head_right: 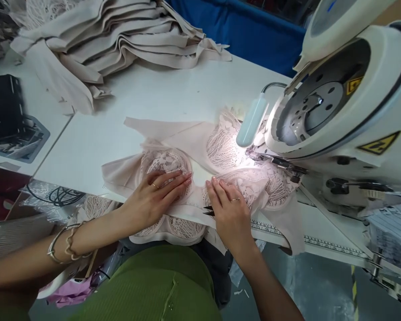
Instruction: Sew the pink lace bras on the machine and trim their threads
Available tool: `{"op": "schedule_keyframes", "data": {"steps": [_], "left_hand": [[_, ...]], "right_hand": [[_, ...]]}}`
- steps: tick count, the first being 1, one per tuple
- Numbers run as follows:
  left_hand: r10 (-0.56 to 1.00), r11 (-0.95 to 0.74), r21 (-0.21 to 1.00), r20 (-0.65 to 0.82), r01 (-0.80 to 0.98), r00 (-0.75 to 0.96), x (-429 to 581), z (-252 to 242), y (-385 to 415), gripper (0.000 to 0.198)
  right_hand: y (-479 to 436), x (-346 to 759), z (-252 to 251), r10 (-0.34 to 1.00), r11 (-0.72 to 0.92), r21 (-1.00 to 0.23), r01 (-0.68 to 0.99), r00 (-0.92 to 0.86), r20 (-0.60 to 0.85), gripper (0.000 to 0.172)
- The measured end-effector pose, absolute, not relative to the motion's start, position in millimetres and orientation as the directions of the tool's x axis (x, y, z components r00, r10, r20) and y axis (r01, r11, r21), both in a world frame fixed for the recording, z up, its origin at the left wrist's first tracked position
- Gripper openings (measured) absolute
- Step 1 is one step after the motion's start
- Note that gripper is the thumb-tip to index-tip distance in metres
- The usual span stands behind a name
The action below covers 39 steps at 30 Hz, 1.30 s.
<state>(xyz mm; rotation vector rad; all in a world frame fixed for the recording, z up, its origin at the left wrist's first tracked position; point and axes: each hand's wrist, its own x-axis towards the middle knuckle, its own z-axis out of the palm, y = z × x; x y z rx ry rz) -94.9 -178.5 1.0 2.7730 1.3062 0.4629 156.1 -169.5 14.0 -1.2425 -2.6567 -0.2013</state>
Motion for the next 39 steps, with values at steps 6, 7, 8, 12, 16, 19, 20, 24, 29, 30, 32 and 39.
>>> {"op": "schedule_keyframes", "data": {"steps": [6, 7, 8, 12, 16, 19, 20, 24, 29, 30, 32, 39], "left_hand": [[0.780, -0.625, 0.264, 0.242, 0.734, 0.577, -97.0, -2.5, -177.4, 0.038], [0.782, -0.623, 0.275, 0.242, 0.732, 0.575, -97.1, -2.6, -177.0, 0.038], [0.784, -0.620, 0.286, 0.241, 0.731, 0.571, -97.0, -2.6, -176.6, 0.037], [0.791, -0.612, 0.312, 0.236, 0.726, 0.565, -96.9, -2.9, -176.1, 0.035], [0.791, -0.612, 0.307, 0.232, 0.729, 0.567, -97.3, -1.8, -176.5, 0.033], [0.791, -0.612, 0.301, 0.228, 0.732, 0.568, -97.3, 0.0, -176.3, 0.034], [0.791, -0.611, 0.297, 0.225, 0.733, 0.568, -97.3, 0.4, -176.1, 0.034], [0.794, -0.608, 0.297, 0.210, 0.736, 0.571, -97.3, 1.0, -175.4, 0.035], [0.799, -0.602, 0.318, 0.219, 0.733, 0.561, -97.8, -1.1, -175.9, 0.035], [0.800, -0.600, 0.317, 0.222, 0.735, 0.558, -97.8, -1.7, -176.0, 0.035], [0.800, -0.599, 0.309, 0.231, 0.738, 0.553, -97.7, -3.0, -176.1, 0.035], [0.777, -0.625, 0.271, 0.305, 0.732, 0.551, -97.2, -7.6, -174.8, 0.036]], "right_hand": [[-170.2, 152.0, 14.3, 0.800, 0.550, 0.065, 0.833, -0.547, 0.247, 0.053], [-170.2, 151.5, 14.4, 0.801, 0.547, 0.066, 0.835, -0.544, 0.249, 0.052], [-170.2, 151.2, 14.5, 0.802, 0.545, 0.064, 0.836, -0.542, 0.250, 0.051], [-170.4, 151.0, 14.4, 0.812, 0.534, 0.051, 0.844, -0.529, 0.249, 0.053], [-171.2, 150.6, 13.5, 0.817, 0.525, 0.043, 0.850, -0.518, 0.254, 0.055], [-171.2, 150.5, 12.9, 0.815, 0.528, 0.034, 0.849, -0.517, 0.260, 0.058], [-171.2, 150.7, 12.8, 0.816, 0.529, 0.028, 0.848, -0.517, 0.258, 0.060], [-171.4, 151.9, 13.1, 0.825, 0.530, -0.010, 0.848, -0.513, 0.238, 0.068], [-172.4, 153.6, 11.0, 0.836, 0.521, -0.042, 0.852, -0.500, 0.224, 0.072], [-172.4, 153.8, 10.4, 0.836, 0.521, -0.044, 0.852, -0.500, 0.227, 0.073], [-172.1, 154.0, 9.4, 0.831, 0.527, -0.046, 0.849, -0.503, 0.239, 0.073], [-171.0, 153.9, 8.6, 0.816, 0.539, -0.048, 0.841, -0.507, 0.278, 0.065]]}}
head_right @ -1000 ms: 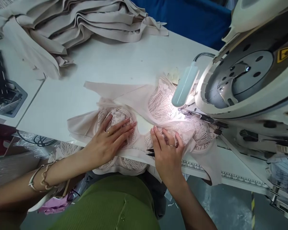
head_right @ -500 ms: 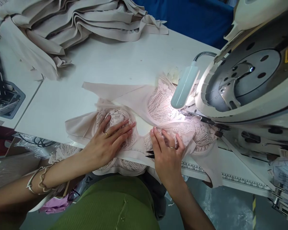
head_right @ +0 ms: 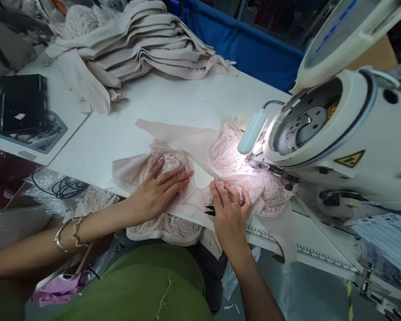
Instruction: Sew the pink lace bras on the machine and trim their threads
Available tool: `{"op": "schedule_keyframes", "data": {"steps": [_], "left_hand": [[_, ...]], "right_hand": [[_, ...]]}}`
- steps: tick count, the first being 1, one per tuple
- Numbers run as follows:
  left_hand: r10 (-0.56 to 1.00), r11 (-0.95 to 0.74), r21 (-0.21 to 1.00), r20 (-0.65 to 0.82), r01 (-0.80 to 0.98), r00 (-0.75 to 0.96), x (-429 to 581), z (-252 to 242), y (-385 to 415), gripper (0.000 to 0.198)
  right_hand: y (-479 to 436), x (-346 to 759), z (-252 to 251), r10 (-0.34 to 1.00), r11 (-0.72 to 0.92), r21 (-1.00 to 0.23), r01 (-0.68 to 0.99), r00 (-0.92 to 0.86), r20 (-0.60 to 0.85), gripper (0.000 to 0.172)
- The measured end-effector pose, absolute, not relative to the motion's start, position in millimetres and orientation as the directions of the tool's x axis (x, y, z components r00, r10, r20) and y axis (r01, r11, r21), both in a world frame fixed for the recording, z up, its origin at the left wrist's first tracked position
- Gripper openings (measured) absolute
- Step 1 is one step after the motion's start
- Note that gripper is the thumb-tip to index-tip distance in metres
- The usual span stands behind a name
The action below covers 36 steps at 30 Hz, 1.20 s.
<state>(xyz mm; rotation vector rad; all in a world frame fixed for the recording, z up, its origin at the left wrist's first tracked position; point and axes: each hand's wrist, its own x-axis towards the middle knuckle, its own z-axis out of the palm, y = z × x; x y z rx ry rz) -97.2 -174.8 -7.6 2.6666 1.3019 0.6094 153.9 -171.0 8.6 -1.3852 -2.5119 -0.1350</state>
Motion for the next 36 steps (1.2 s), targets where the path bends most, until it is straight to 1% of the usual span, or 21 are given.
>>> {"op": "schedule_keyframes", "data": {"steps": [5, 11, 15, 20, 28, 36], "left_hand": [[0.775, -0.624, 0.256, 0.324, 0.738, 0.543, -97.6, -7.9, -174.4, 0.035], [0.772, -0.629, 0.235, 0.305, 0.741, 0.558, -99.3, -11.6, -174.3, 0.036], [0.768, -0.632, 0.238, 0.319, 0.737, 0.555, -99.8, -14.7, -174.5, 0.036], [0.769, -0.629, 0.234, 0.327, 0.742, 0.549, -98.9, -13.4, -174.1, 0.036], [0.769, -0.632, 0.242, 0.313, 0.736, 0.557, -100.2, -10.8, -174.1, 0.035], [0.765, -0.638, 0.249, 0.317, 0.729, 0.561, -100.5, -6.2, -173.3, 0.034]], "right_hand": [[-170.9, 155.0, 8.2, 0.814, 0.548, -0.049, 0.835, -0.518, 0.262, 0.061], [-169.9, 157.0, 7.3, 0.801, 0.560, -0.036, 0.828, -0.529, 0.281, 0.066], [-170.0, 157.4, 6.7, 0.796, 0.565, -0.041, 0.824, -0.532, 0.288, 0.066], [-170.0, 157.2, 6.4, 0.798, 0.561, -0.046, 0.827, -0.525, 0.295, 0.060], [-169.8, 158.0, 6.6, 0.811, 0.548, -0.047, 0.835, -0.517, 0.275, 0.059], [-169.9, 157.1, 8.3, 0.818, 0.542, -0.029, 0.840, -0.519, 0.249, 0.063]]}}
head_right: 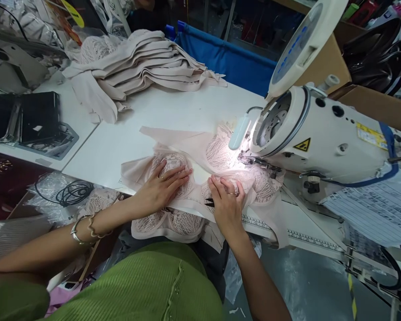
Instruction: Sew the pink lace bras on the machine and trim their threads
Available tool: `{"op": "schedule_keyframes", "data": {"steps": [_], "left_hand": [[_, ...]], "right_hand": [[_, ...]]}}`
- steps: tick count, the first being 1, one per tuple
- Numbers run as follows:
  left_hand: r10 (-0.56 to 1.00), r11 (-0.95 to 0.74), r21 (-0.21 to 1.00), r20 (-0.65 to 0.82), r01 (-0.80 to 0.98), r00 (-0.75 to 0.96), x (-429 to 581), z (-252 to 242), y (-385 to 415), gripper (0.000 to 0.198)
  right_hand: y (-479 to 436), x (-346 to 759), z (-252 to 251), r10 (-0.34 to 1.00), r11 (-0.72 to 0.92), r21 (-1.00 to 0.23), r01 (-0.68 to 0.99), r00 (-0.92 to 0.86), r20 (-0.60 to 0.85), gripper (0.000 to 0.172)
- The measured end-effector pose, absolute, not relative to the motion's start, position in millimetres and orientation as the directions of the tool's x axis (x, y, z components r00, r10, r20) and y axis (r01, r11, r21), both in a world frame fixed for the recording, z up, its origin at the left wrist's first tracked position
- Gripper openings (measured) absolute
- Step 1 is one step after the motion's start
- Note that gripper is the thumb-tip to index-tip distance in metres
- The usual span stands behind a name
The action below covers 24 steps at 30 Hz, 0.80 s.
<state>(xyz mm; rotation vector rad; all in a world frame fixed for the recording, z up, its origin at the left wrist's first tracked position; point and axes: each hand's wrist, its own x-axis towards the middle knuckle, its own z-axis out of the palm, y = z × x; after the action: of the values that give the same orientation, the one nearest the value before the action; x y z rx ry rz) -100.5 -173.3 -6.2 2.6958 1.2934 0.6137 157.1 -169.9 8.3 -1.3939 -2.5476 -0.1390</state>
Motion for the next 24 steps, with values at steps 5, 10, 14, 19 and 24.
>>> {"op": "schedule_keyframes", "data": {"steps": [5, 10, 14, 19, 24], "left_hand": [[0.767, -0.636, 0.264, 0.318, 0.725, 0.557, -100.9, -6.7, -173.1, 0.036], [0.770, -0.632, 0.276, 0.323, 0.724, 0.550, -100.9, -8.1, -174.5, 0.037], [0.778, -0.627, 0.302, 0.303, 0.719, 0.551, -100.6, -10.4, -172.8, 0.037], [0.732, -0.658, 0.217, 0.408, 0.721, 0.546, -102.2, -10.4, -175.0, 0.038], [0.648, -0.607, -0.050, 0.547, 0.793, 0.530, -97.0, -37.1, -167.9, 0.032]], "right_hand": [[-170.0, 156.4, 9.8, 0.822, 0.538, -0.046, 0.842, -0.512, 0.250, 0.065], [-170.0, 155.2, 12.9, 0.828, 0.536, -0.061, 0.842, -0.510, 0.233, 0.071], [-168.3, 155.6, 10.0, 0.834, 0.531, -0.077, 0.844, -0.504, 0.226, 0.068], [-174.3, 159.0, 0.6, 0.809, 0.542, -0.095, 0.835, -0.487, 0.329, 0.064], [-154.9, 155.5, -27.7, 0.689, 0.553, -0.044, 0.832, -0.427, 0.586, 0.059]]}}
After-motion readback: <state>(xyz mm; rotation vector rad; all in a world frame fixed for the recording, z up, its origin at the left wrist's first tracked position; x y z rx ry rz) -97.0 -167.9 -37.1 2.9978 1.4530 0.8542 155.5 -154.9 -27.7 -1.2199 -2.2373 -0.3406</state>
